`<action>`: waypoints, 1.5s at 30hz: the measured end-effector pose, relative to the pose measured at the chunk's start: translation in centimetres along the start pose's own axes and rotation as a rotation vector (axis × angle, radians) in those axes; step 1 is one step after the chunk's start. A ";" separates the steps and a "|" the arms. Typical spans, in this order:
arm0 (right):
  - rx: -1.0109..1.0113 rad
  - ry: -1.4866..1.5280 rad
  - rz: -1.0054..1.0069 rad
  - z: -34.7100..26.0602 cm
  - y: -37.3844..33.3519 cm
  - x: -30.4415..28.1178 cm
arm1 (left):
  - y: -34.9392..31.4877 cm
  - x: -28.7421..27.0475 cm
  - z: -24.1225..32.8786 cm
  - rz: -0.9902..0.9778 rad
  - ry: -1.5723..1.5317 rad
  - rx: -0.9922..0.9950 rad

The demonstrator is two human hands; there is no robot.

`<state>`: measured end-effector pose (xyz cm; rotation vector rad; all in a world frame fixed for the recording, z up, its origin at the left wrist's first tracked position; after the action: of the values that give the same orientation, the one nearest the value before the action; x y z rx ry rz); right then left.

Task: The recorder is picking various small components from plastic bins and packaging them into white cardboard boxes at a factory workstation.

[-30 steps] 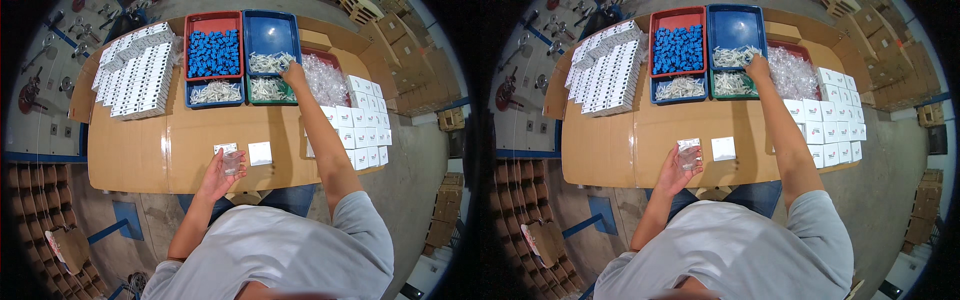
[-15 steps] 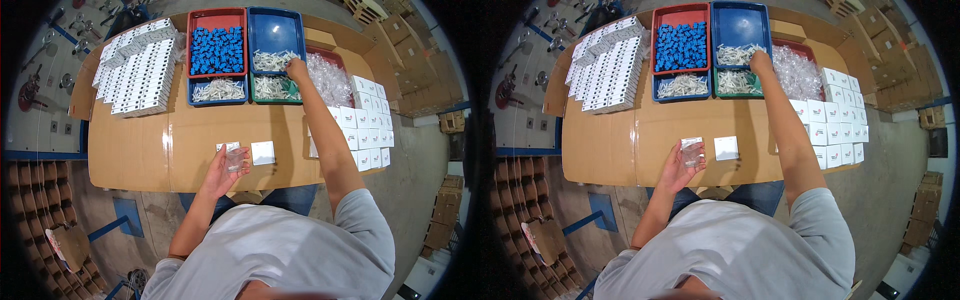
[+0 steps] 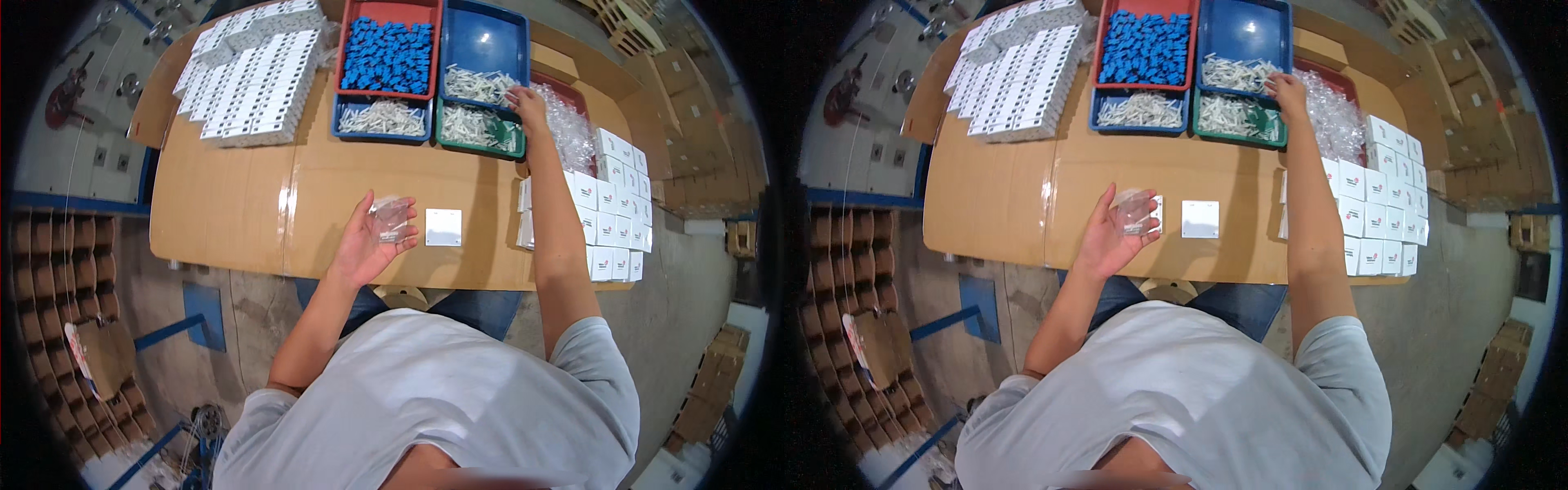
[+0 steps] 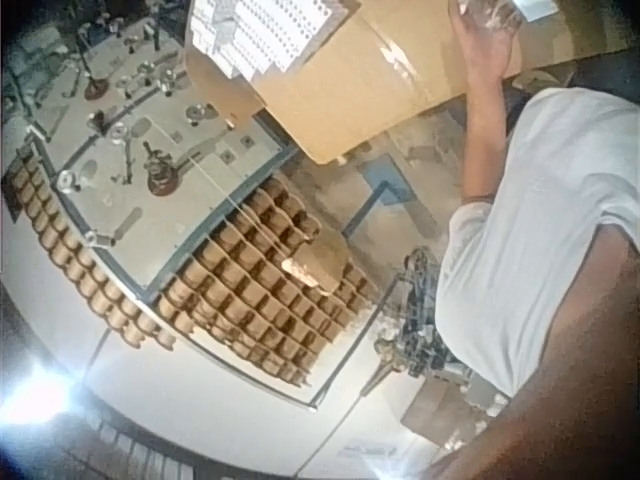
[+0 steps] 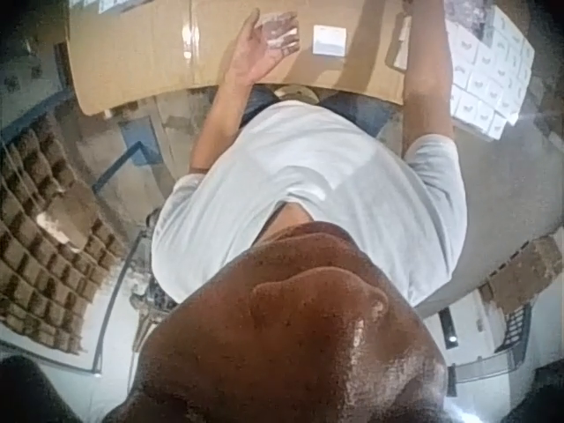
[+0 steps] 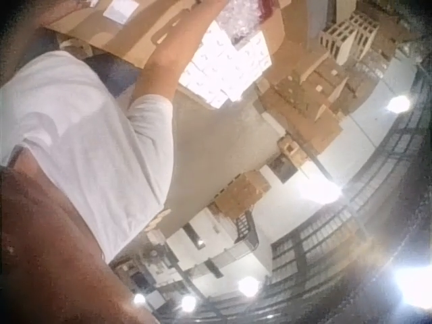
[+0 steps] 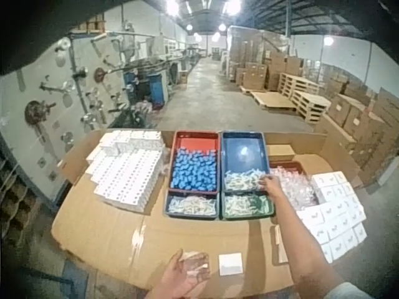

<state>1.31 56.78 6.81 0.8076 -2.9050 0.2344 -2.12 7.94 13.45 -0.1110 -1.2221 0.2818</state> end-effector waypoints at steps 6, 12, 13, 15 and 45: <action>0.121 0.552 -0.198 -2.0 -5.9 1.7 | 0.0 0.7 0.3 0.018 -0.034 -0.005; 0.205 0.512 -0.453 -5.6 -21.2 9.7 | 0.4 0.5 0.4 -0.089 -0.057 0.018; 0.209 0.509 -0.447 -6.1 -23.1 10.6 | 0.5 0.6 0.4 -0.089 -0.064 0.013; 0.229 0.417 -0.540 -7.1 -26.1 12.3 | 0.6 1.0 0.3 -0.084 -0.035 0.010; -0.321 -0.383 -0.986 -11.3 -31.1 18.3 | 0.3 1.4 -0.4 0.012 0.256 0.093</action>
<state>2.77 23.31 24.30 2.2075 -2.3130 -0.5062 -1.31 8.65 14.53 -0.0715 -0.9531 0.3236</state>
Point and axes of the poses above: each hand's wrist, its own y-axis towards the middle knuckle, its own x-axis out of the palm, z = x × y, the point moved 4 cm from there along y, towards the middle knuckle, and after that the axes turned 10 degrees about y, right-handed, at the moved point
